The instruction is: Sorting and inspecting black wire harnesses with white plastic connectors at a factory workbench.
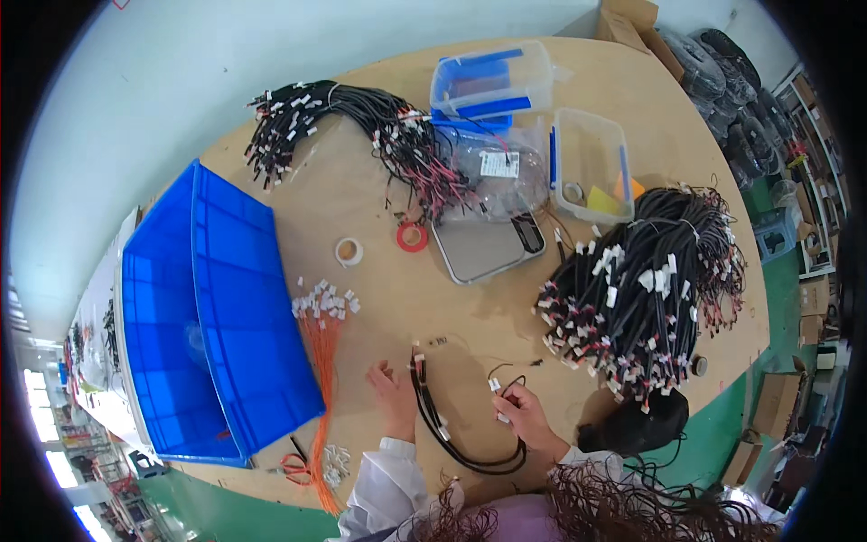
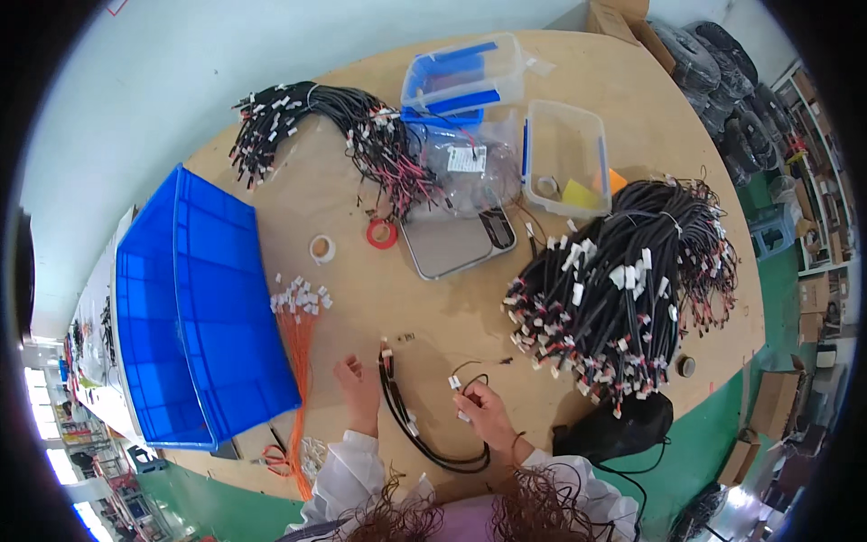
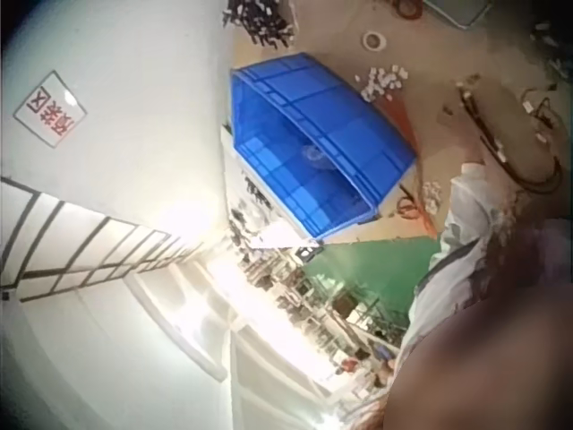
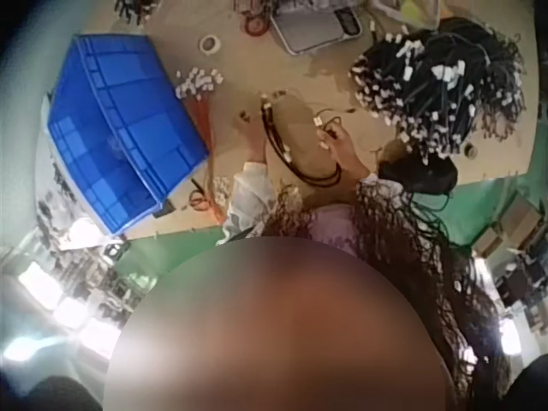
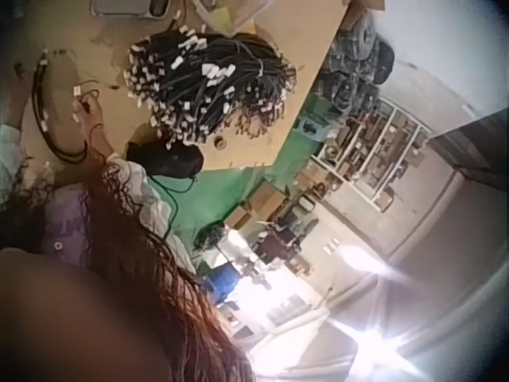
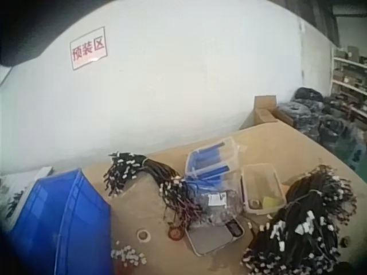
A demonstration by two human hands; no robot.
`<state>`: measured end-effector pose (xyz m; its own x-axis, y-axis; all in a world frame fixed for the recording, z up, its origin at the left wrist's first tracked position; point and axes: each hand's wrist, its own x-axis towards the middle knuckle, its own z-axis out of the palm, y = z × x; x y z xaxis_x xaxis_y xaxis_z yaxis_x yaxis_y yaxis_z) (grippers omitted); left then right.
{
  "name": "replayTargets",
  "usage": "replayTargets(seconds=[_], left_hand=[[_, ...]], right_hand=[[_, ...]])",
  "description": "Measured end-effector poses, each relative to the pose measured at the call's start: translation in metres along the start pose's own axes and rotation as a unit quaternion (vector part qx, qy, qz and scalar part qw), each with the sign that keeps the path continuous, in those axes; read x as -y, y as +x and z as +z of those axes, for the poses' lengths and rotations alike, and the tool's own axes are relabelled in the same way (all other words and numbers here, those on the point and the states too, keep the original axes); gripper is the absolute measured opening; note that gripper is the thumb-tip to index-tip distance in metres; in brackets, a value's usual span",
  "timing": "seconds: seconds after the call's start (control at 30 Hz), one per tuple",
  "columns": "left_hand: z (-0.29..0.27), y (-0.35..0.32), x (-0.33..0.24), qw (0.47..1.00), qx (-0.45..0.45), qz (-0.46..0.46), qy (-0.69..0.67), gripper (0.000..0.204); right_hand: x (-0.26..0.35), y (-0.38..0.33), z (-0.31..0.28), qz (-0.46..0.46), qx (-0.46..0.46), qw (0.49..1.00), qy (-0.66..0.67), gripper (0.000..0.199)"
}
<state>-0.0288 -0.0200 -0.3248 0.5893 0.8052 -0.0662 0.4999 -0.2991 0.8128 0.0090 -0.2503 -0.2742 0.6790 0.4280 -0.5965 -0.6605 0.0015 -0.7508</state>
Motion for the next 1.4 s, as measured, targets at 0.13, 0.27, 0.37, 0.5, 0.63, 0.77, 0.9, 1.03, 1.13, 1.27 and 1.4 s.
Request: replayTargets(seconds=[0.13, 0.27, 0.37, 0.5, 0.63, 0.77, 0.9, 1.03, 1.13, 1.27, 1.4], left_hand=[[0.023, 0.098, -0.014, 0.993, 0.029, -0.008, -0.112, 0.020], [0.059, 0.222, -0.070, 0.989, 0.058, 0.057, -0.127, 0.019], [0.074, 0.303, -0.089, 0.982, 0.035, 0.179, 0.047, 0.019], [0.090, 0.364, -0.120, 0.850, 0.010, 0.465, 0.247, 0.017], [0.111, 0.400, -0.140, 0.805, 0.044, 0.513, 0.295, 0.025], [0.111, 0.428, -0.145, 0.735, 0.062, 0.574, 0.356, 0.027], [0.128, 0.444, -0.155, 0.658, 0.089, 0.659, 0.354, 0.019], [0.133, 0.455, -0.159, 0.628, 0.112, 0.681, 0.360, 0.018], [0.138, 0.465, -0.163, 0.678, 0.036, 0.687, 0.260, 0.014], [0.137, 0.477, -0.176, 0.934, 0.098, 0.341, 0.030, 0.025], [0.126, 0.489, -0.180, 0.944, 0.249, 0.123, -0.180, 0.034]], right_hand=[[-0.012, 0.027, 0.002, -0.067, 0.005, 0.997, 0.043, 0.015], [0.013, 0.040, 0.006, -0.007, 0.007, 1.000, 0.021, 0.014], [0.010, 0.055, 0.001, 0.068, -0.010, 0.998, -0.015, 0.014], [-0.021, 0.073, -0.019, 0.042, -0.032, 0.998, -0.025, 0.016], [-0.045, 0.086, -0.031, 0.028, -0.008, 0.999, -0.024, 0.014], [-0.069, 0.098, -0.041, 0.095, 0.071, 0.989, 0.086, 0.020], [-0.223, 0.133, -0.099, 0.198, 0.105, 0.921, 0.319, 0.016], [-0.244, 0.147, -0.090, 0.153, 0.104, 0.943, 0.276, 0.015], [-0.248, 0.159, -0.085, 0.114, 0.101, 0.959, 0.241, 0.013], [-0.250, 0.164, -0.082, 0.073, 0.087, 0.975, 0.190, 0.012], [-0.240, 0.181, -0.079, 0.031, 0.088, 0.987, 0.132, 0.011]])
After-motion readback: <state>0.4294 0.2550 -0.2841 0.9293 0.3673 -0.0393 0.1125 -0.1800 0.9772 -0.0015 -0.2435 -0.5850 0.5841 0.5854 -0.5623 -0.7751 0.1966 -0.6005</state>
